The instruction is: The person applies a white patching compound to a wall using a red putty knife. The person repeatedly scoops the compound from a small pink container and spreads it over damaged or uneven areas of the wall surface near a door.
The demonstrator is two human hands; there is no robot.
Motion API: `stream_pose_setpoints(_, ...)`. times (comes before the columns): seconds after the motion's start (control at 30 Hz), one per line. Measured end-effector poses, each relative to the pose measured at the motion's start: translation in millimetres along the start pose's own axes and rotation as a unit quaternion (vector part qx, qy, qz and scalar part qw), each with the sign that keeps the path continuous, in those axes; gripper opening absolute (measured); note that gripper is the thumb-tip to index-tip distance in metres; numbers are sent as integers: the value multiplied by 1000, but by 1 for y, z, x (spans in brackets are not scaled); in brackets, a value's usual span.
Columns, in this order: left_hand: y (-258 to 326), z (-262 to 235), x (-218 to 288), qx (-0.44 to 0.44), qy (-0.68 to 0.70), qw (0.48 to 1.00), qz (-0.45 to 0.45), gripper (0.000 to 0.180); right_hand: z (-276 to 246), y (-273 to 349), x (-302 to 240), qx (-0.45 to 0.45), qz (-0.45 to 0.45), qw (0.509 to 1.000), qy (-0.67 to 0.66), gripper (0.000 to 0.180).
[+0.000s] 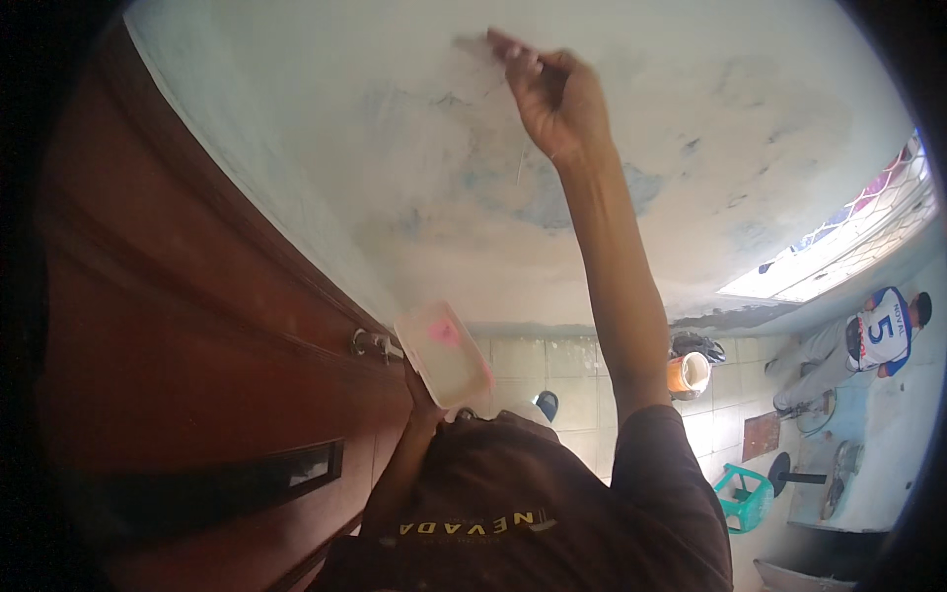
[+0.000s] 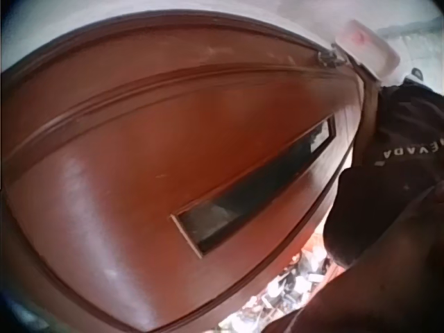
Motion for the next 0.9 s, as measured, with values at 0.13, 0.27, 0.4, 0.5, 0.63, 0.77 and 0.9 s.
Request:
stream_pose_setpoints(0.13,7,7,1,20,-3,1000,11,67,7,30,17,8,-67,994,91,36)
stream_pose_setpoints(0.27,13,4,9,53,-10,997,47,67,-117,88,86,202,19,974,99,26)
stream_pose_setpoints(0.4,2,-4,9,43,14,998,32,68,-291,138,91,303,138,930,157,18)
stream_pose_setpoints(0.5,-8,-15,3,25,45,999,15,68,-257,75,17,225,43,963,143,26)
stream_pose_setpoints(0.63,-6,3,-1,30,37,999,-9,67,-25,-8,-3,105,91,978,156,41)
stream_pose_setpoints(0.77,-3,5,-11,13,7,999,-41,74,41,-9,8,84,-29,974,207,35)
stream_pose_setpoints(0.9,-2,14,-10,37,-23,999,-21,76,-27,48,67,39,-16,974,222,32)
Point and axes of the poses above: each hand's wrist, its own y-axis away from the middle knuckle, its own z-axis out of the palm, x = y × z, the point moved 7 cm from there along -y, towards the middle knuckle
